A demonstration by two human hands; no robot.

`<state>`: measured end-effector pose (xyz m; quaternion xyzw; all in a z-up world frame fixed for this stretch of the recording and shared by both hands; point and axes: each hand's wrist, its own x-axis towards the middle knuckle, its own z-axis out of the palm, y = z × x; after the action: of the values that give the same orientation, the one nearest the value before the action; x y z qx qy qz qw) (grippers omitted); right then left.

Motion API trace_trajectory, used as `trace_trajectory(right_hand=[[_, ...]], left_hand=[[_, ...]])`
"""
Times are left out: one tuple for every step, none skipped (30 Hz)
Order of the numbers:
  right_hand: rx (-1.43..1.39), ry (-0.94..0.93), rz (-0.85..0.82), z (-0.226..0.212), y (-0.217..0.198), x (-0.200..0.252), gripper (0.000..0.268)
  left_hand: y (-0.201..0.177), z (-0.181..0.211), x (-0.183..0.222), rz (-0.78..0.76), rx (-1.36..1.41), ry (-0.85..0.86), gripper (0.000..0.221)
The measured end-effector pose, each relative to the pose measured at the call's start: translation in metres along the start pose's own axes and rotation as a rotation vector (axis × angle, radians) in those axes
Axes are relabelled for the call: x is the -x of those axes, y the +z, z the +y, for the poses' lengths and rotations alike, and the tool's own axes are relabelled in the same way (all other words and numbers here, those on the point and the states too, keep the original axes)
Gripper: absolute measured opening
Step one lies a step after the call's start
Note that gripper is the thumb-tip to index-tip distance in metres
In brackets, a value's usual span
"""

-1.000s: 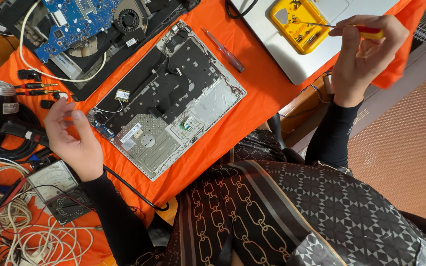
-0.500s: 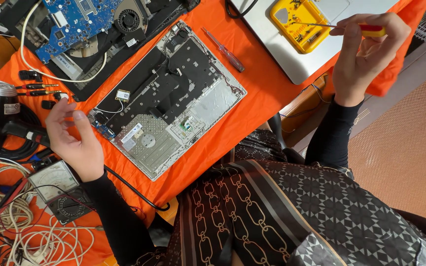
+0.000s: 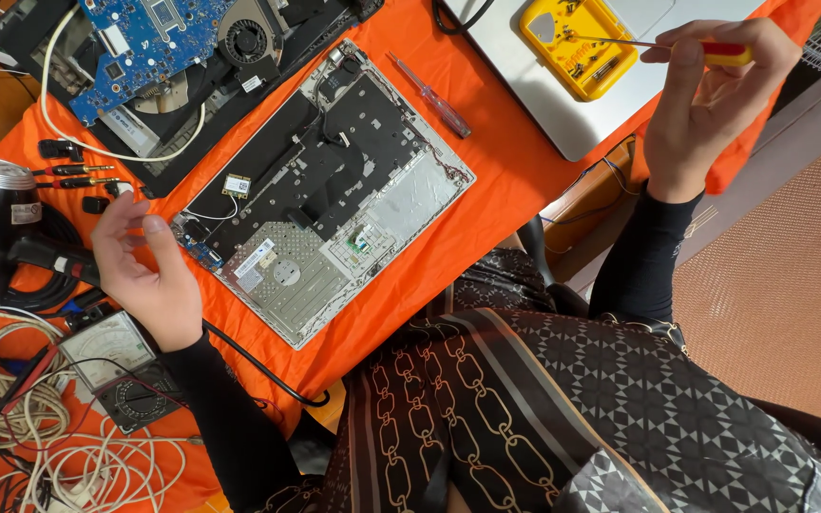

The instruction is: Repairing a laptop by examining the internal components and reassembling pieces.

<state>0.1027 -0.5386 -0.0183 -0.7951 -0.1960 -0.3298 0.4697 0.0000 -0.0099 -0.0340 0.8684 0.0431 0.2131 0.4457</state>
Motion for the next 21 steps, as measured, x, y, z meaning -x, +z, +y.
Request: trace_trajectory(right_hand=[[0.0,0.0,0.0,0.002,-0.002,0.002,0.021],[-0.014,0.01,-0.002,0.004,-0.004,0.004,0.021],[-0.029,0.018,-0.004,0.007,-0.006,0.005,0.02],[-0.029,0.017,-0.004,0.004,-0.005,0.004,0.02],[-0.006,0.009,0.009,0.002,-0.005,0.002,0.021],[0.018,0.0,0.021,-0.001,-0.004,0.001,0.022],[0.017,0.0,0.021,0.001,-0.005,0.0,0.022],[0.012,-0.015,0.022,0.003,-0.005,0.0,0.022],[0.008,-0.033,0.024,0.004,-0.005,0.0,0.022],[0.008,-0.035,0.025,0.003,-0.004,-0.001,0.022],[-0.007,-0.034,0.028,0.001,-0.003,-0.002,0.022],[-0.021,-0.032,0.031,0.0,-0.002,-0.003,0.022],[-0.021,-0.034,0.032,0.001,-0.002,-0.002,0.022],[-0.03,-0.017,0.027,0.002,-0.002,-0.001,0.022],[-0.038,0.0,0.023,0.003,-0.001,0.001,0.023],[-0.039,0.0,0.024,0.004,0.0,0.002,0.023],[-0.04,0.024,0.031,0.005,0.0,0.003,0.022],[-0.042,0.049,0.038,0.005,0.001,0.004,0.022],[-0.042,0.047,0.039,0.007,0.001,0.004,0.022],[-0.047,0.048,0.029,0.009,0.002,0.004,0.021],[-0.052,0.049,0.018,0.011,0.002,0.003,0.021]], left_hand=[[0.0,0.001,0.0,0.0,0.0,0.0,0.024],[0.001,0.001,0.0,0.0,0.001,-0.001,0.024],[0.001,0.002,0.0,0.001,0.001,-0.001,0.024],[0.001,0.002,-0.001,0.002,0.001,0.0,0.024],[0.001,0.002,-0.001,0.003,0.0,-0.001,0.024],[0.001,0.002,-0.001,0.004,-0.002,-0.002,0.024],[0.001,0.002,0.0,0.004,-0.002,-0.002,0.024],[0.0,0.002,0.0,0.003,-0.002,-0.002,0.024],[0.001,0.002,0.0,0.003,-0.002,-0.001,0.024],[0.001,0.002,-0.001,0.005,-0.002,0.001,0.024],[0.0,0.003,-0.001,0.004,-0.002,0.0,0.024],[0.0,0.003,-0.001,0.003,-0.003,0.0,0.023],[0.0,0.003,-0.001,0.005,-0.003,0.0,0.023],[0.0,0.003,-0.001,0.004,-0.003,0.001,0.023],[0.0,0.002,-0.001,0.002,-0.003,0.001,0.023],[0.0,0.002,-0.001,0.002,-0.003,0.002,0.023],[0.0,0.002,-0.001,0.003,0.0,0.004,0.023],[0.0,0.002,-0.001,0.003,0.003,0.006,0.023],[0.0,0.002,-0.001,0.004,0.002,0.007,0.023],[0.0,0.002,-0.001,0.005,0.001,0.01,0.022],[0.0,0.002,-0.001,0.006,0.0,0.011,0.022]])
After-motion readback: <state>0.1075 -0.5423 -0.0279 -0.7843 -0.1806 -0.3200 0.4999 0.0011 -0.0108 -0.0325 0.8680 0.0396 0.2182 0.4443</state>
